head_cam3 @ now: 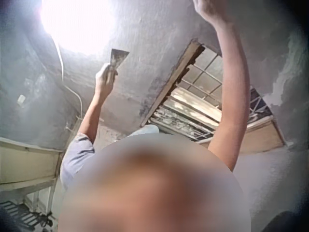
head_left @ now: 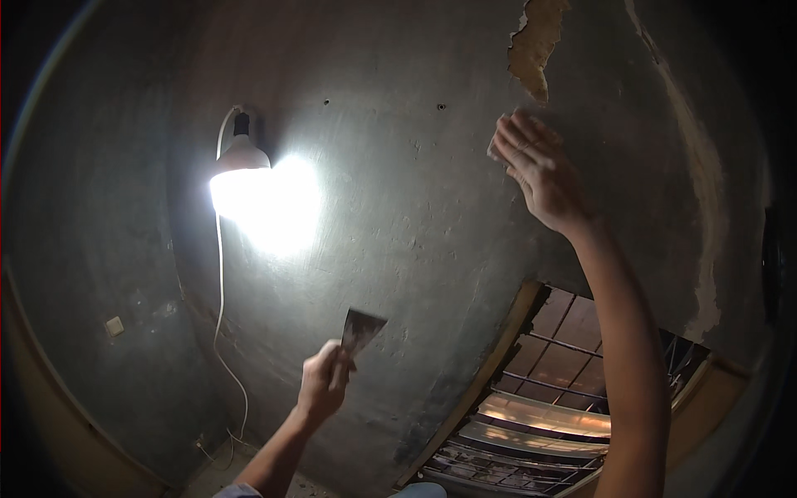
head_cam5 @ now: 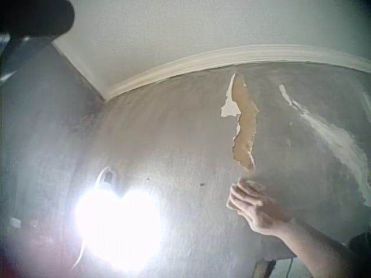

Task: Scraping and sanding damaged sections of a wall and ceiling to prepare for repair.

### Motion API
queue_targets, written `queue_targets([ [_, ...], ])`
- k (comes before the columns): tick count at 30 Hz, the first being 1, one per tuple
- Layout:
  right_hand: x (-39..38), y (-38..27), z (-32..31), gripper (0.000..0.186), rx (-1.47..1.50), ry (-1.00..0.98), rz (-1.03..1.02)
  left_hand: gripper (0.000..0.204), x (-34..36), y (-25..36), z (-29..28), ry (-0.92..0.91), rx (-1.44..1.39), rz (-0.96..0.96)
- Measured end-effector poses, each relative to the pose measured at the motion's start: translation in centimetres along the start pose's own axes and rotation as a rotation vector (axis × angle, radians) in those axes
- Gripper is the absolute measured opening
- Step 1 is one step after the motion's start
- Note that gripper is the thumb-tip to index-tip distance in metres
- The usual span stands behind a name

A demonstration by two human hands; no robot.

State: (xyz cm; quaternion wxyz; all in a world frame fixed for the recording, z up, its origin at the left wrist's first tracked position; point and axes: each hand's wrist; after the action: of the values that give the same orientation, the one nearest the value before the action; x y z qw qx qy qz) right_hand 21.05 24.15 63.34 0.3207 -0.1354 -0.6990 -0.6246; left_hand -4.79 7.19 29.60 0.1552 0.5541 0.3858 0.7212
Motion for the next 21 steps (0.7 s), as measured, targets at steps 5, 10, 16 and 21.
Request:
queue_targets([
  [5,-5.0,4.4,-2.0,0.045,0.011,0.014,0.132,0.021,14.4,13.6,2.6,-0.082,0.36,0.651],
  [10,-8.5,5.4,-3.0,0.049,-0.187,0.042,0.291,0.03,25.2,21.5,7.9,-0.056,0.598,0.831],
  [16,-8.1,5.1,-3.3,0.049,-0.208,0.029,0.319,0.035,31.0,23.4,11.5,-0.071,0.65,0.835],
  [21,-8.6,5.3,-3.3,0.047,-0.234,0.006,0.33,0.036,33.0,23.5,12.9,-0.093,0.664,0.859],
])
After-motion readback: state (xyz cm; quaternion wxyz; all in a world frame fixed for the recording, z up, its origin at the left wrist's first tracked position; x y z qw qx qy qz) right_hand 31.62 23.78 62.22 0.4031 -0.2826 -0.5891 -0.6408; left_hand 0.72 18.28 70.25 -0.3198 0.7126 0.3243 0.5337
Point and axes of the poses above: each hand's wrist, its own x-axis towards the middle knuckle, its own z-axis out of the palm, y = z × x, and after that the axes turned 14 degrees about -x, right-handed
